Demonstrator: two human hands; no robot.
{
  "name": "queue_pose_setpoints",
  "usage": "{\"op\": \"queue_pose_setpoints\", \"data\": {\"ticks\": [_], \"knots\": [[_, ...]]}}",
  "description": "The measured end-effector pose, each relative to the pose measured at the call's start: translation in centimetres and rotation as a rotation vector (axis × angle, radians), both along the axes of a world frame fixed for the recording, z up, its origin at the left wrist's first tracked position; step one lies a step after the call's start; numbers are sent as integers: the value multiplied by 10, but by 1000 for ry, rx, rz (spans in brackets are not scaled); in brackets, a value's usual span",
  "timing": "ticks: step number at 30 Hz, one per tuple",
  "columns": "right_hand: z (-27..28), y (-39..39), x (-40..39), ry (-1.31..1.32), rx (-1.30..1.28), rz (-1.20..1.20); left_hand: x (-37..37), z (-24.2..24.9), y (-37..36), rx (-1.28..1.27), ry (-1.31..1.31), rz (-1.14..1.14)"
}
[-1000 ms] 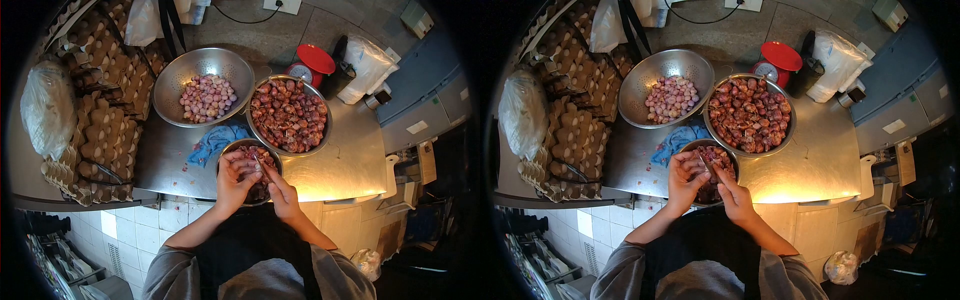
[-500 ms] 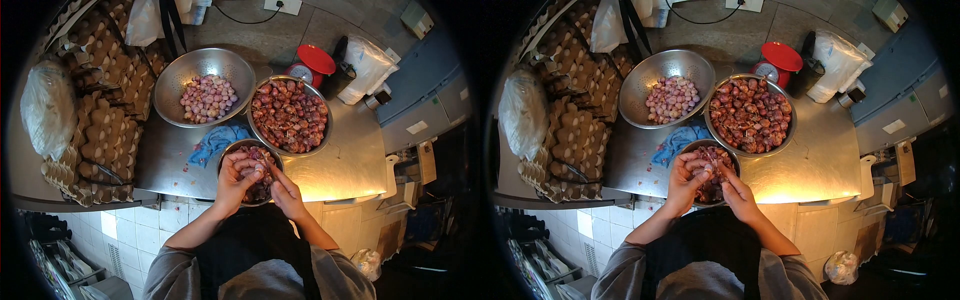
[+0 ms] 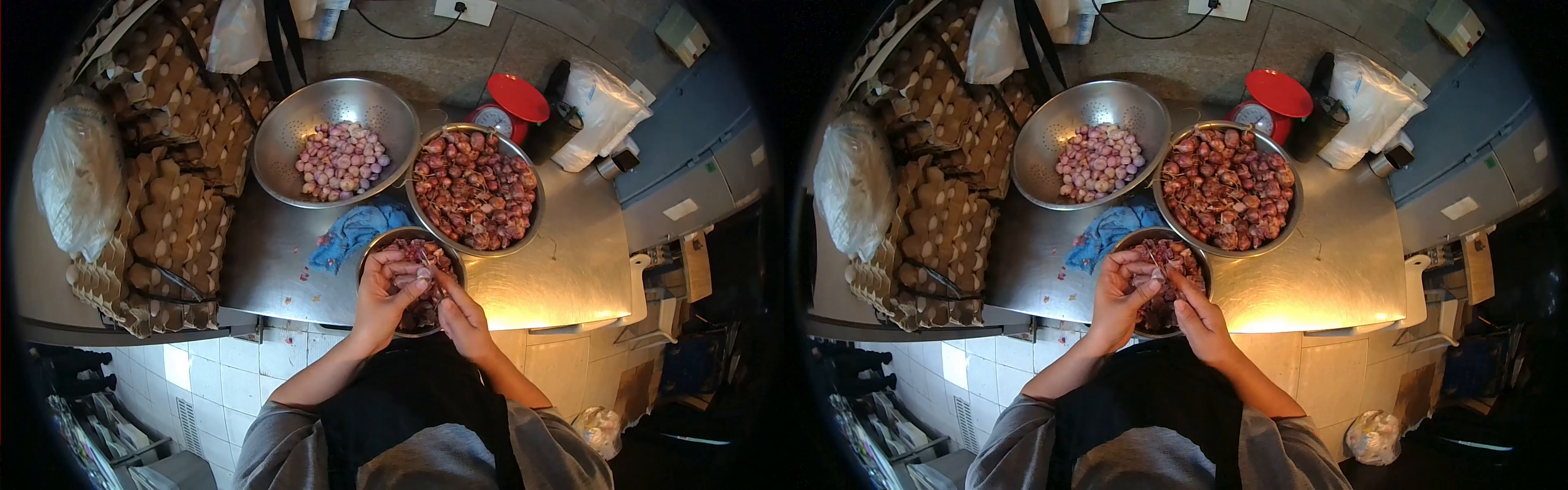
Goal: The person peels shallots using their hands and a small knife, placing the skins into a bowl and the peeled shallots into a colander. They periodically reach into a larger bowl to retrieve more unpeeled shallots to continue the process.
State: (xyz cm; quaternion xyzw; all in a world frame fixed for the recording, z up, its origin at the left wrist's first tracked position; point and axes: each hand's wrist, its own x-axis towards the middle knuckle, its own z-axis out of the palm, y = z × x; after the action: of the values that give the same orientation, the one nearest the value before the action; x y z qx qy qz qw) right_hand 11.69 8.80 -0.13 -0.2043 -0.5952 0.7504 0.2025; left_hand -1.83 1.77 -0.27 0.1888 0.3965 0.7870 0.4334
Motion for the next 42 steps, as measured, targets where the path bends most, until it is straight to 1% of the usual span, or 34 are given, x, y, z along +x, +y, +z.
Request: {"op": "queue_pose_setpoints", "data": {"ticks": [3, 5, 7, 10, 13, 16, 19, 22, 25, 28, 30, 32, 34, 39, 41, 42], "knots": [[-7, 1, -2, -23, 106, -34, 1, -1, 0, -7, 30, 6], [-9, 2, -1, -6, 83, -23, 1, -1, -1, -9, 10, 2], [-3, 3, 2, 32, -42, 15, 1, -1, 0, -8, -3, -2], [5, -1, -2, 5, -15, -5, 2, -1, 0, -4, 0, -1], [-2, 1, -1, -44, 86, -42, 2, -2, 0, -5, 20, -8], [-1, 5, 2, 0, -18, -2, 3, -2, 0, -10, 7, -30], [1, 7, 6, -10, -190, -39, 4, 5, 0, -9, -60, -71], [1, 12, 8, -8, -215, -46, 1, 5, -2, -6, -130, -130], [8, 9, 5, -11, -132, -62, 1, 5, -3, -15, -161, -131], [4, 6, 11, -31, -22, 43, 4, 6, -3, -22, -147, -101], [-4, 4, 8, -71, 242, -3, 5, 4, -2, -15, -129, -92], [-4, 3, 6, -79, 383, -24, 6, 1, -1, -10, -79, -77], [1, 5, 3, -56, 402, -22, 6, 0, -2, -9, -66, -71], [3, 2, 8, -124, 86, -14, 7, 3, -2, -2, -82, -63], [3, 2, 8, -123, 112, -11, 6, 2, -3, -4, -48, -61], [-2, 2, 5, -93, 192, -25, 5, 2, -3, -5, -31, -60]]}}
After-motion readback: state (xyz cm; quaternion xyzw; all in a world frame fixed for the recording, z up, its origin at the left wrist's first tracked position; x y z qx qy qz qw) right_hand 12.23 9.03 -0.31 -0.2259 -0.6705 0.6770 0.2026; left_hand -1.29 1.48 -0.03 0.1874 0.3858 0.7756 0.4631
